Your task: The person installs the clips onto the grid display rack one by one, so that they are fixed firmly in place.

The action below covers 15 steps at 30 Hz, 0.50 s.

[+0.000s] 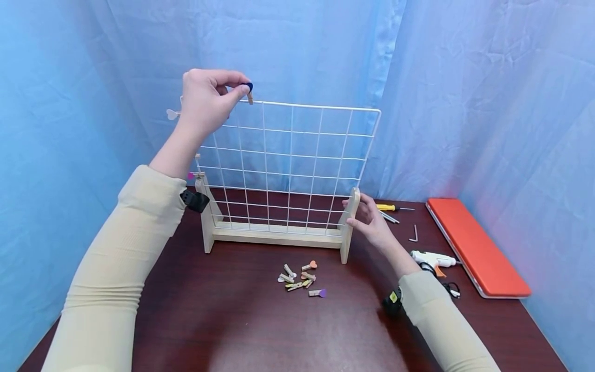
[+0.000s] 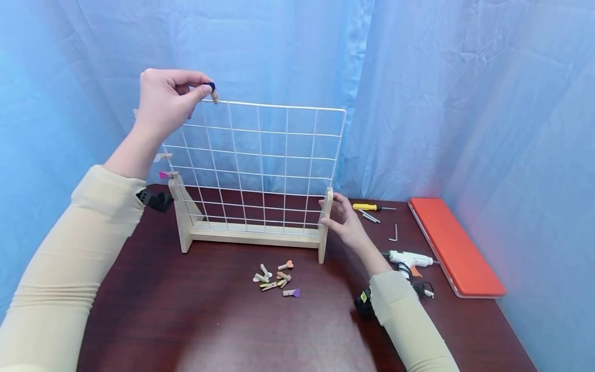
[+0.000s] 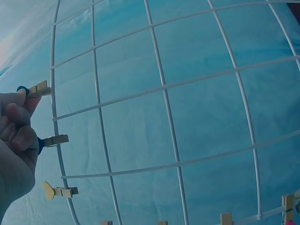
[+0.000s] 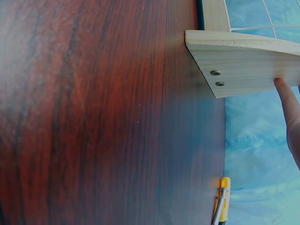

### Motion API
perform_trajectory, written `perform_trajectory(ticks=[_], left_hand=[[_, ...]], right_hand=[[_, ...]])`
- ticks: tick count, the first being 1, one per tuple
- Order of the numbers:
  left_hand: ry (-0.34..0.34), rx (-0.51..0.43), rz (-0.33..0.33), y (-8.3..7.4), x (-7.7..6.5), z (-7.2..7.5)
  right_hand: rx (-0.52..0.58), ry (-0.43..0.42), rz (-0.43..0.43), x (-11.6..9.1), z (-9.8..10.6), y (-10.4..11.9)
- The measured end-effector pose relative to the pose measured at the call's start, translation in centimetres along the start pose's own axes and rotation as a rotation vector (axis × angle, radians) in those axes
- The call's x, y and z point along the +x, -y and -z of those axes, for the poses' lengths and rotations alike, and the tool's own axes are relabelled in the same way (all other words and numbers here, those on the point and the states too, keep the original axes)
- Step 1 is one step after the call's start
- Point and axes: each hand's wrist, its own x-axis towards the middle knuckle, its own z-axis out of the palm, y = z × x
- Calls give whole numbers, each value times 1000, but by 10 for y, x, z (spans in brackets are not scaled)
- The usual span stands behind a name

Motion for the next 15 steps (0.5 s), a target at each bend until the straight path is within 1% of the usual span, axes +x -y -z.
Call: perform_trajectory(ticks=[8, 13, 15], left_hand=[[46, 41, 32, 4, -2, -5], [67, 76, 17, 3, -2, -5], [77, 73, 21, 2, -3, -4]], right_hand=[[20, 12, 7, -2, -2, 6], [9, 8, -1, -2, -1, 6], [0, 3, -5, -2, 0, 6]])
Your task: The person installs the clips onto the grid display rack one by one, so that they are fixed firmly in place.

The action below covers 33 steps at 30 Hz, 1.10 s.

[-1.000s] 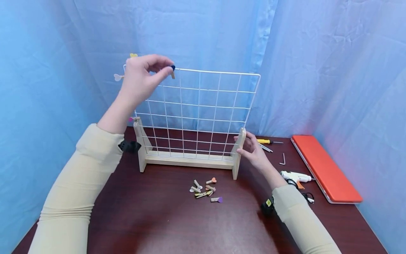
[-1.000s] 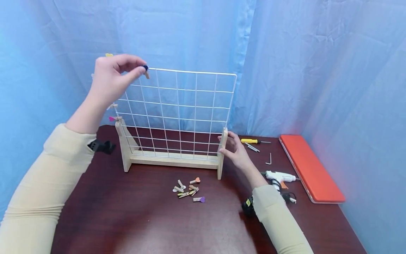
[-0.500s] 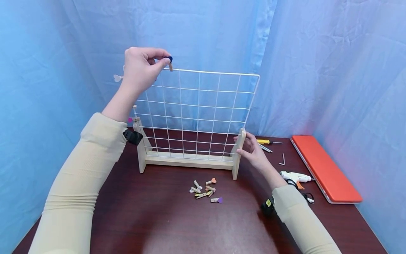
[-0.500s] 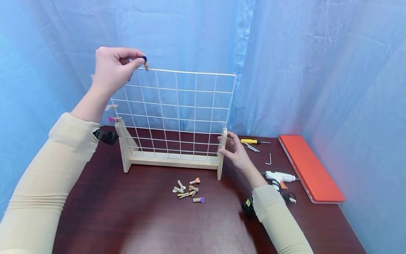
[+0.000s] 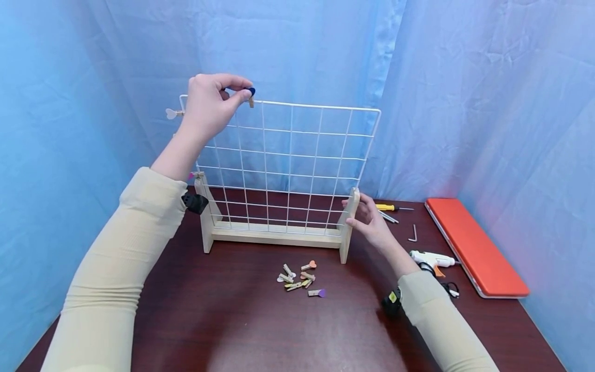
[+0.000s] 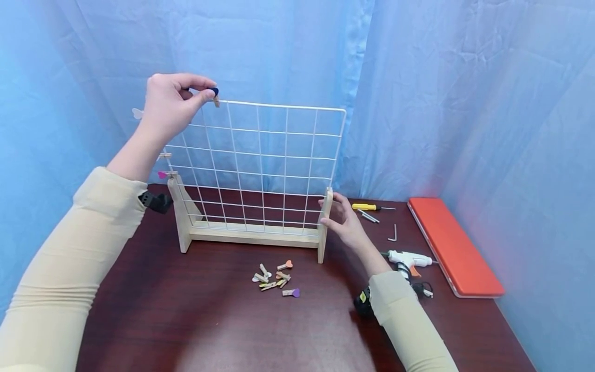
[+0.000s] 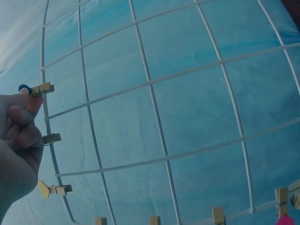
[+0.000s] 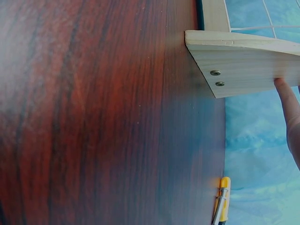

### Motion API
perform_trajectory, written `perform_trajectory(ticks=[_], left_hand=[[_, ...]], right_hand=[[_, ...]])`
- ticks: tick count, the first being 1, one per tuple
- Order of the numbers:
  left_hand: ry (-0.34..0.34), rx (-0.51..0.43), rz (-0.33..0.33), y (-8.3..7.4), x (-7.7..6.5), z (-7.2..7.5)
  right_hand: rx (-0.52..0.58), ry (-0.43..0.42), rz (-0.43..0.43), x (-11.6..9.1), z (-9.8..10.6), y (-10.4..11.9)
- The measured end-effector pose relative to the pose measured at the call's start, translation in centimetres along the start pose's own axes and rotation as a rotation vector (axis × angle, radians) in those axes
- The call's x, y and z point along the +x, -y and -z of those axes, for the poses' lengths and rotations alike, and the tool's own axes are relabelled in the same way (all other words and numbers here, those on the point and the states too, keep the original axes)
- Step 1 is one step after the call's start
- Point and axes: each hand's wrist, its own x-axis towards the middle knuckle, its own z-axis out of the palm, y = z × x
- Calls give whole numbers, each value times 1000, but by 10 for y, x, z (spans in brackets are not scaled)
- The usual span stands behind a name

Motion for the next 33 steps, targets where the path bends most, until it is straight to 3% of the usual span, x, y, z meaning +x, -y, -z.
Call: perform_trajectory(ticks=[3, 6, 15, 18, 20, 30, 33], left_hand=[[7, -35, 22, -2, -4, 3], [-19, -68, -3, -4, -11, 5], [-211, -48, -275, -11, -50, -4], [-209, -89, -331, -8, -66, -14], [-134, -118, -342, -4, -82, -28], [442, -105, -239, 37, -191, -117], [584, -65, -260, 47, -218, -135]], right_hand=[[-9, -4, 3, -1, 0, 0], [-7, -2, 7, -1, 0, 1], [-11, 11, 30, 4, 6, -23], [-19, 13, 23, 4, 6, -20], [-14, 13, 22, 3, 4, -15], [-19, 10, 6, -2, -3, 4], [-16, 8, 6, -3, -3, 4]])
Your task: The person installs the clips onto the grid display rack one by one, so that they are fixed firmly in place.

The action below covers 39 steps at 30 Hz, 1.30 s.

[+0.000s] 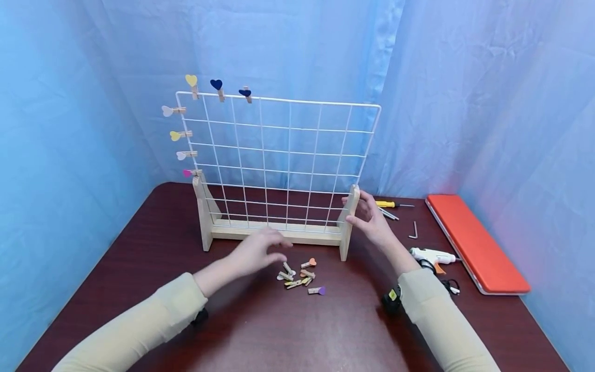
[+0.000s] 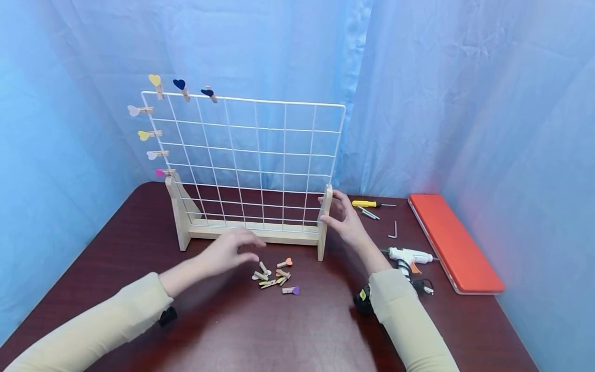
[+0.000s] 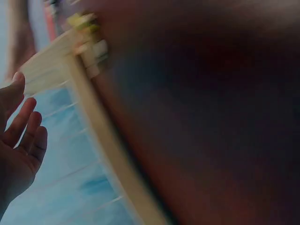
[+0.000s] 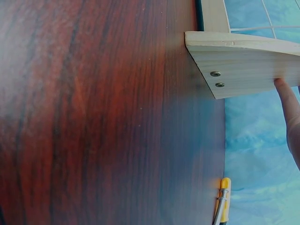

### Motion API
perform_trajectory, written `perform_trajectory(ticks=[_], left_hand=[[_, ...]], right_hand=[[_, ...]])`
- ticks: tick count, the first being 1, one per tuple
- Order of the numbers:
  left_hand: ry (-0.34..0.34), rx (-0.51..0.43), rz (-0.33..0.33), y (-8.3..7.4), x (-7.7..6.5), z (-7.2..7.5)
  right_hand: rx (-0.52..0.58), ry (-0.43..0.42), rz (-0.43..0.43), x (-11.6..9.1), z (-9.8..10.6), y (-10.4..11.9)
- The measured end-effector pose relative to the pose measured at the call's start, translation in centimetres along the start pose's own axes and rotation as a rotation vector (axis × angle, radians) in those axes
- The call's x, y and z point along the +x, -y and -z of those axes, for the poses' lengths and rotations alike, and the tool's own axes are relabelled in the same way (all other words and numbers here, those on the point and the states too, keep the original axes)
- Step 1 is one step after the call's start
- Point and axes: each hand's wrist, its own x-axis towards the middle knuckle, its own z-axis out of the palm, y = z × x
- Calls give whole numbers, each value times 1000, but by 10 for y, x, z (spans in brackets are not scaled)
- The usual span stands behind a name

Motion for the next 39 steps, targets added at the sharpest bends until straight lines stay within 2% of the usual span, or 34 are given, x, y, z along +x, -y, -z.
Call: perform_trajectory(ticks=[4, 9, 13, 20, 25, 29, 34, 39], left_hand=[[146, 35, -8, 7, -13, -22], [279, -18, -20, 15, -20, -34], [319, -45, -50, 19, -20, -37], [329, -8, -79, 18, -20, -38], [294, -20, -108, 18, -18, -37], [208, -81, -110, 17, -13, -29], [70, -115, -105, 10, 0, -5], [-67, -103, -131, 1, 20, 30]], right_hand=[[6, 5, 5, 0, 0, -1], [0, 0, 2, -1, 0, -1], [11, -2, -2, -2, -1, -2], [39, 4, 7, -1, -2, -2], [30, -1, 5, 0, -1, -1], [20, 1, -2, 0, 0, 0], [13, -1, 7, -1, 0, 1], [28, 3, 14, -1, 0, 1]])
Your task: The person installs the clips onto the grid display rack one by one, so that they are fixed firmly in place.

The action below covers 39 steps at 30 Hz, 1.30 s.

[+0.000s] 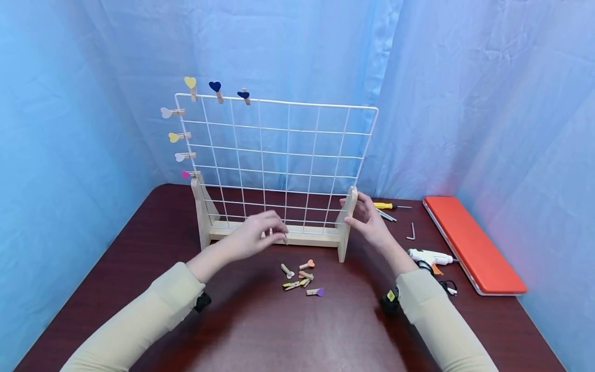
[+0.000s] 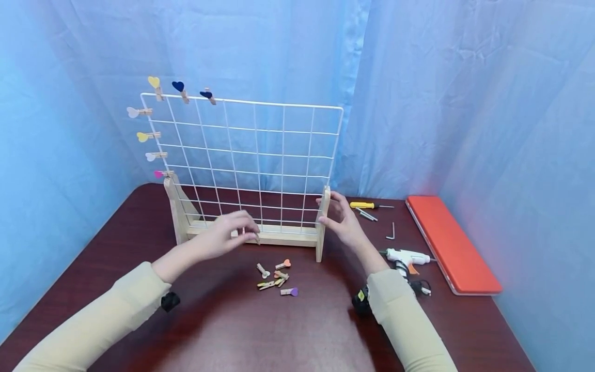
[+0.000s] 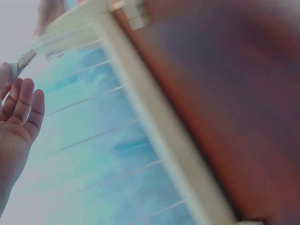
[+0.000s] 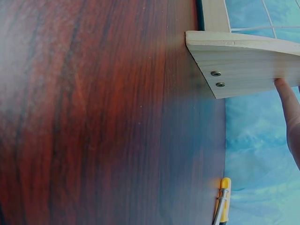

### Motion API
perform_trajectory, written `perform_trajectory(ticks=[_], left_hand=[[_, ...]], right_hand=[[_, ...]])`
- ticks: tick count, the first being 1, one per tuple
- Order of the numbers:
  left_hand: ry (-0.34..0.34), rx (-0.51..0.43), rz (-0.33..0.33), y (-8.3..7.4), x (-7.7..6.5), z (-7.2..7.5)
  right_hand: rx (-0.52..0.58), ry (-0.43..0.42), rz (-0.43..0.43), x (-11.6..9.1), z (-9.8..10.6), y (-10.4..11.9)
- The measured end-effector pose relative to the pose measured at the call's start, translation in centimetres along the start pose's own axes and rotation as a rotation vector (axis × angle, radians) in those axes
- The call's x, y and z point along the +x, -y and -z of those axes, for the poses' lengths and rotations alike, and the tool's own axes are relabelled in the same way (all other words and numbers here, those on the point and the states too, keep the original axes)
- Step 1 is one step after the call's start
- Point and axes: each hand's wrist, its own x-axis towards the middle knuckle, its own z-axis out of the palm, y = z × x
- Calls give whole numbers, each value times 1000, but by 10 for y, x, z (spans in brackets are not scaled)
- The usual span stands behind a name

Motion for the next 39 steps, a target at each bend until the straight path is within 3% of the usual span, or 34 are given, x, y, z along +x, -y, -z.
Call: perform_trajectory(ticks=[7, 14, 17, 22, 27, 32, 39], left_hand=[[-178, 49, -143, -19, 36, 58], [-410, 152, -217, -46, 77, 115], [-471, 199, -250, -53, 96, 137], [-488, 288, -233, -59, 121, 166], [-471, 347, -180, -59, 139, 183], [-458, 405, -175, -51, 151, 190], [-450, 414, -122, -42, 159, 189]], right_hand=[[-5, -2, -3, 4, 7, -22], [4, -5, 11, 4, 9, -23], [-4, -11, 7, 3, 10, -24], [-16, -12, -3, 3, 11, -24], [-3, -7, -1, 3, 12, -23], [9, -8, -2, 2, 10, -16], [-6, -10, -5, 0, 5, -4]])
